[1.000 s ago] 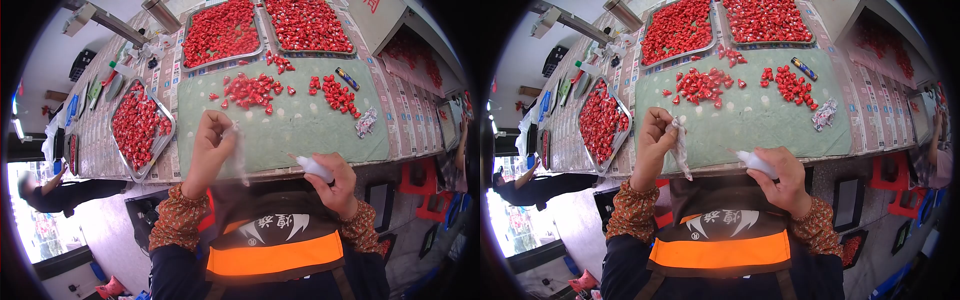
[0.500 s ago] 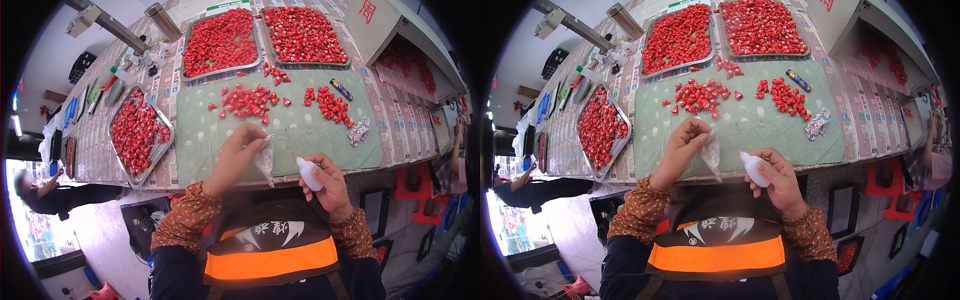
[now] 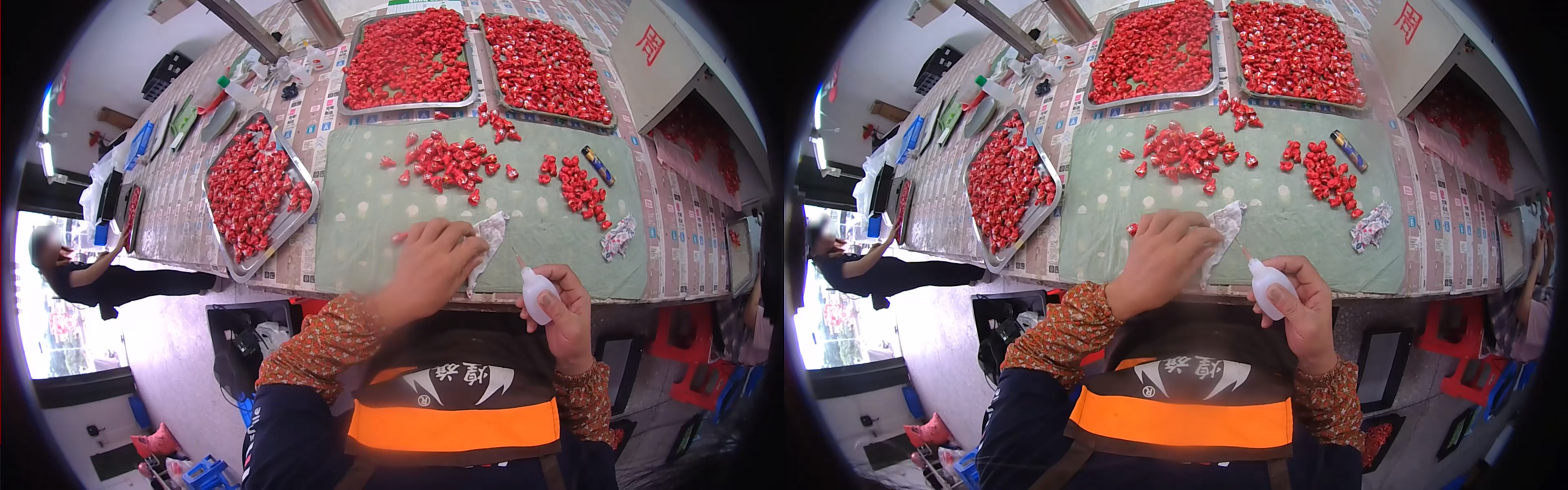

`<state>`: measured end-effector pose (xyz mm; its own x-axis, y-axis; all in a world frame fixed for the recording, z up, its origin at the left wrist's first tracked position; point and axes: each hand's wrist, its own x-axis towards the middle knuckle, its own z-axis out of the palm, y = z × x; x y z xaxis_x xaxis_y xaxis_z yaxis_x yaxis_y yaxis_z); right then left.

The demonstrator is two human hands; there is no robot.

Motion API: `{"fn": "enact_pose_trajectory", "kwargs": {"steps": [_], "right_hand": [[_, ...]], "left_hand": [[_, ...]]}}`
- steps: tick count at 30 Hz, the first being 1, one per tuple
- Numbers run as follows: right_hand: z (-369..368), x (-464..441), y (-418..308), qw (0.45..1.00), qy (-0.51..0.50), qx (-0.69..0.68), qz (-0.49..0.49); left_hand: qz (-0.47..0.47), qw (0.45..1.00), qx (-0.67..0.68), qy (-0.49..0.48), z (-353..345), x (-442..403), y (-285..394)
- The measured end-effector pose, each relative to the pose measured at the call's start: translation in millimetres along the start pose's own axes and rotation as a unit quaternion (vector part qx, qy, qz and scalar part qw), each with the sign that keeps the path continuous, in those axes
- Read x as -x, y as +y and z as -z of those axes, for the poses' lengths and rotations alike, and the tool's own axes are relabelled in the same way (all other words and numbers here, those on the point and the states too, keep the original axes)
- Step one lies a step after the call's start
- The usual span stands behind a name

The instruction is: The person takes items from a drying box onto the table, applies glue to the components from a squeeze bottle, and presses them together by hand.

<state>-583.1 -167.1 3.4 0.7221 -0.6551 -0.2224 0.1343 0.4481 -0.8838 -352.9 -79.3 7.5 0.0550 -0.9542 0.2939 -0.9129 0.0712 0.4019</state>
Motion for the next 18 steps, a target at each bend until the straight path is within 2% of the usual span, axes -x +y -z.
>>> {"fn": "enact_pose_trajectory", "kwargs": {"steps": [3, 7, 9, 10, 11, 12, 16, 18], "right_hand": [[-3.3, -0.8, -2.1, 1.0, 0.002, 0.011, -0.004], [-4.5, -0.2, -3.8, 1.0, 0.005, 0.014, -0.001], [-4.8, 0.7, -5.1, 1.0, 0.007, 0.006, 0.011], [-4.5, 1.0, -4.7, 1.0, 0.008, 0.006, 0.008], [-4.2, 1.1, -4.5, 1.0, 0.013, 0.008, 0.014], [-4.0, 1.0, -4.2, 1.0, 0.017, 0.011, 0.021], [-4.3, 1.2, -2.5, 1.0, 0.019, 0.006, 0.023], [-5.9, 2.0, -2.2, 0.999, 0.02, 0.021, 0.021]], "left_hand": [[-0.021, 0.999, -0.008, 0.024, 2.9, 6.3, -4.5], [0.039, 0.991, -0.01, 0.124, 31.8, 3.1, -37.8], [0.143, 0.976, 0.015, 0.164, 42.9, 11.7, -63.9], [0.145, 0.976, 0.016, 0.162, 51.7, 17.9, -69.9], [0.242, 0.949, 0.142, 0.145, 61.0, 22.5, -74.7], [0.332, 0.897, 0.264, 0.124, 65.3, 24.8, -76.7], [0.288, 0.915, 0.259, 0.113, 57.7, 39.5, -66.3], [0.204, 0.969, 0.134, 0.032, 57.1, 44.2, -57.7]]}}
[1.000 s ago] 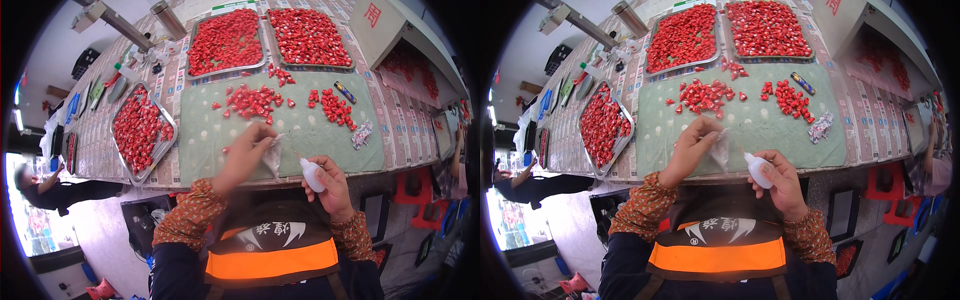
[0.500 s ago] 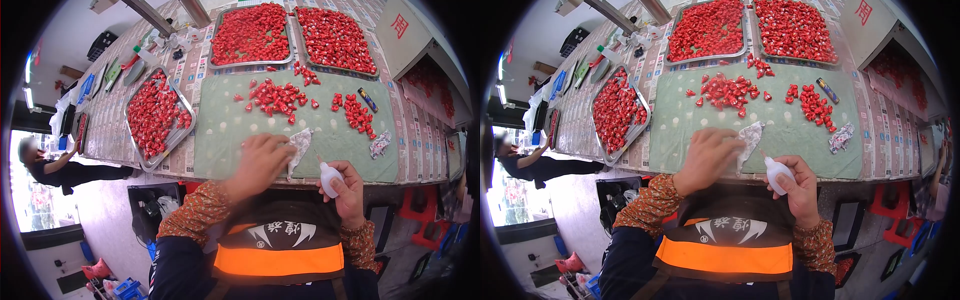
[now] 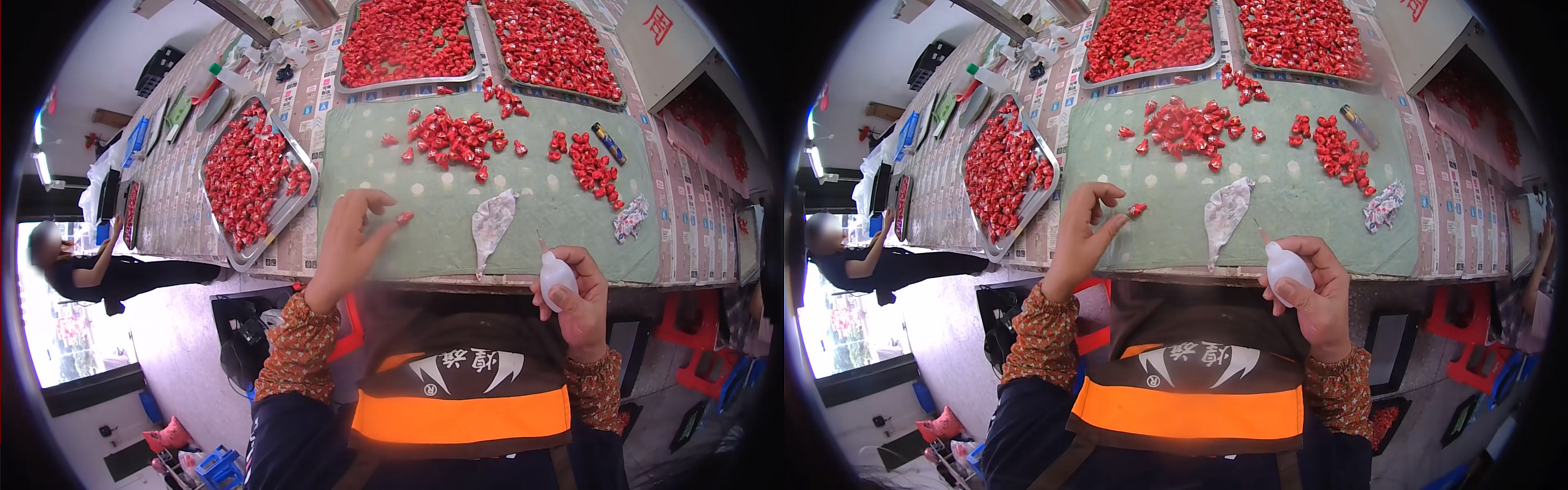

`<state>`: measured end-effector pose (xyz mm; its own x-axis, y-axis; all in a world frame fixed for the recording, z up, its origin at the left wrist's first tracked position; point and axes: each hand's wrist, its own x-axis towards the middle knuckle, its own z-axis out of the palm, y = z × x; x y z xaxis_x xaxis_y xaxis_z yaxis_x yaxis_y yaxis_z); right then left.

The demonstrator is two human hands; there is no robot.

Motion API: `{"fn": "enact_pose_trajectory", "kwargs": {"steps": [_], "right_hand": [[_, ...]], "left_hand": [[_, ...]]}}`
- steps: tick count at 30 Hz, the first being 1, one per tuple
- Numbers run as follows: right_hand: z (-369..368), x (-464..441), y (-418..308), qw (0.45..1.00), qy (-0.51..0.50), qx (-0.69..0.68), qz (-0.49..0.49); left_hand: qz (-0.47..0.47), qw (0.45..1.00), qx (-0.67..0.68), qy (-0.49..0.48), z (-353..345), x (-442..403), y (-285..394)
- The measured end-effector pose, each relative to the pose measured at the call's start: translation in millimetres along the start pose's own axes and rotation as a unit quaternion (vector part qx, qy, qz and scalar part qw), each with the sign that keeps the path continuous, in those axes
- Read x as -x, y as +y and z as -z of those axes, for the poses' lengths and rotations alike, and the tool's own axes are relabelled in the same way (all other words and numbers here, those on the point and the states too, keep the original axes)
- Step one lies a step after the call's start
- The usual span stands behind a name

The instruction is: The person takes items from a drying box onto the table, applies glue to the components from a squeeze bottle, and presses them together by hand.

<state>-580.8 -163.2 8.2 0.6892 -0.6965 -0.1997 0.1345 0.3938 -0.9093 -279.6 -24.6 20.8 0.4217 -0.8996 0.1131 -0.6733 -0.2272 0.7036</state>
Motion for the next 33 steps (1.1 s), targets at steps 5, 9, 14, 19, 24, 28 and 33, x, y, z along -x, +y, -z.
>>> {"fn": "enact_pose_trajectory", "kwargs": {"steps": [5, 9, 14, 19, 24, 28, 33], "right_hand": [[-3.1, 0.8, 1.1, 1.0, -0.004, -0.005, -0.014], [-2.8, 2.0, 0.3, 0.999, -0.028, -0.028, -0.025], [-6.4, 3.2, 0.2, 0.999, -0.023, -0.031, -0.036], [-8.1, 2.6, -0.1, 0.999, -0.022, -0.025, -0.042], [-9.9, 3.0, -3.4, 0.999, -0.019, -0.026, -0.038], [-5.3, 5.6, -2.2, 0.999, -0.008, -0.038, -0.037], [0.0, 5.8, 0.0, 0.999, 0.003, -0.038, -0.038]], "left_hand": [[-0.06, 0.994, -0.095, 0.009, -16.3, 6.0, -4.6], [-0.085, 0.983, -0.162, 0.008, -23.5, 3.7, -5.4], [-0.085, 0.987, -0.129, 0.04, -27.3, 6.2, -1.8], [0.015, 0.997, 0.072, 0.028, -39.3, 16.3, 23.7], [0.083, 0.928, 0.348, -0.106, -51.9, 26.1, 49.9], [0.088, 0.89, 0.421, -0.15, -63.9, 26.0, 57.9], [0.155, 0.822, 0.53, -0.142, -69.3, 18.3, 60.7]]}}
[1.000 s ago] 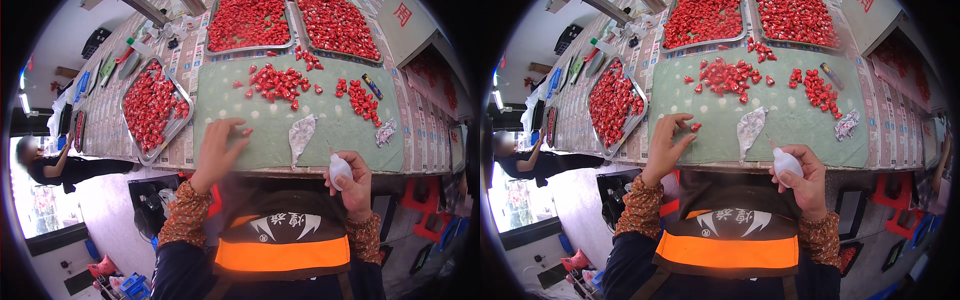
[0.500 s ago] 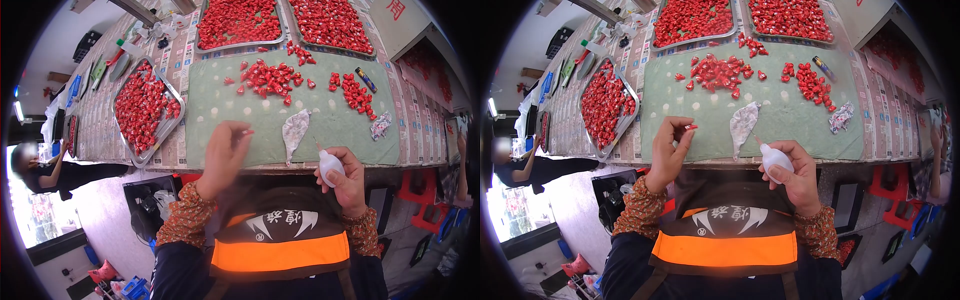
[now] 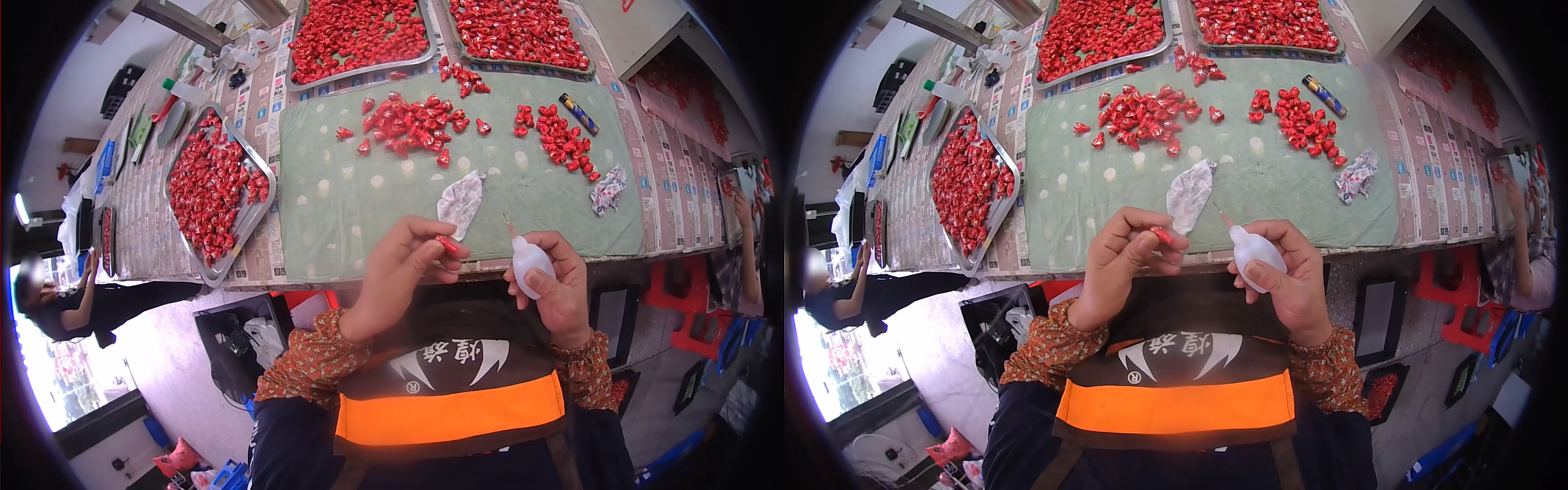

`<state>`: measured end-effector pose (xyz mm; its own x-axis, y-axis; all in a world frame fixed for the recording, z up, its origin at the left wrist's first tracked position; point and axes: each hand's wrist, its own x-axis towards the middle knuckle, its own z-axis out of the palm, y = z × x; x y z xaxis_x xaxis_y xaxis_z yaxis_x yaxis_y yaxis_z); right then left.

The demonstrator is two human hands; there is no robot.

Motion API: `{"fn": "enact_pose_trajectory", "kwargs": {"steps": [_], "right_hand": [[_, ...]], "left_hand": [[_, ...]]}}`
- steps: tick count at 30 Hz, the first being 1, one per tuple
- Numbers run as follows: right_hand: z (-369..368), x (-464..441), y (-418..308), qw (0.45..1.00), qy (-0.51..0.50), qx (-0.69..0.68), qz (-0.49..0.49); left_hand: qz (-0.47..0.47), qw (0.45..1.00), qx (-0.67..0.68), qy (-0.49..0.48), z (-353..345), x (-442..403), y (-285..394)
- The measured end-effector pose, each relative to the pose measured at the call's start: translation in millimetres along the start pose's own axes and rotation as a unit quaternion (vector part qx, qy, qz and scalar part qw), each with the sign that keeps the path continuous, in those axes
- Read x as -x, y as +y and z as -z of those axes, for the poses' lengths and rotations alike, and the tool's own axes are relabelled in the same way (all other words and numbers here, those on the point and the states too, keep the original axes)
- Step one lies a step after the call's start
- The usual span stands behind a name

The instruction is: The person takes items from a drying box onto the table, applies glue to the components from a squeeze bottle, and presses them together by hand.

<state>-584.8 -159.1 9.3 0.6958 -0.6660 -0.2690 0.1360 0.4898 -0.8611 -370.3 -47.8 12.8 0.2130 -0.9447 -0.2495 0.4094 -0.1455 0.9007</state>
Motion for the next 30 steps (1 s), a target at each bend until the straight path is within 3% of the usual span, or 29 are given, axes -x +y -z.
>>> {"fn": "enact_pose_trajectory", "kwargs": {"steps": [4, 6, 7, 9, 10, 12, 15, 18, 22, 24, 30], "right_hand": [[2.1, -0.1, -0.6, 1.0, 0.002, -0.007, 0.008], [2.9, -0.5, -1.8, 1.0, 0.003, -0.01, 0.017], [3.3, -0.5, -2.3, 1.0, 0.003, -0.01, 0.02], [4.4, -0.2, -2.7, 1.0, 0.009, -0.01, 0.018], [5.1, 0.2, -2.9, 1.0, 0.01, -0.01, 0.022], [6.6, 0.5, -3.2, 1.0, 0.01, -0.008, 0.021], [8.2, 1.0, -2.8, 1.0, 0.012, -0.005, 0.019], [8.0, 0.6, -3.0, 1.0, 0.011, 0.005, 0.019], [5.1, 0.5, -5.4, 1.0, 0.005, 0.018, 0.017], [5.2, 1.5, -5.7, 0.999, 0.006, 0.023, 0.024], [13.6, 5.5, -4.4, 0.999, 0.029, 0.012, 0.025]], "left_hand": [[-0.057, 0.994, -0.081, 0.045, 21.1, -20.6, 5.2], [-0.13, 0.938, -0.302, 0.108, 35.0, -34.8, 15.8], [-0.132, 0.938, -0.303, 0.106, 40.3, -41.7, 22.0], [-0.216, 0.773, -0.578, 0.145, 46.5, -54.7, 32.8], [-0.22, 0.773, -0.578, 0.143, 46.9, -60.6, 34.3], [-0.288, 0.705, -0.631, 0.148, 46.6, -70.8, 36.5], [-0.338, 0.666, -0.648, 0.149, 33.7, -81.5, 41.5], [-0.319, 0.688, -0.648, 0.075, 19.3, -96.5, 44.1], [-0.333, 0.684, -0.647, 0.052, 0.9, -135.0, 33.9], [-0.372, 0.652, -0.66, 0.024, -3.5, -152.2, 26.8], [-0.371, 0.628, -0.685, 0.003, 0.2, -175.1, 13.9]]}}
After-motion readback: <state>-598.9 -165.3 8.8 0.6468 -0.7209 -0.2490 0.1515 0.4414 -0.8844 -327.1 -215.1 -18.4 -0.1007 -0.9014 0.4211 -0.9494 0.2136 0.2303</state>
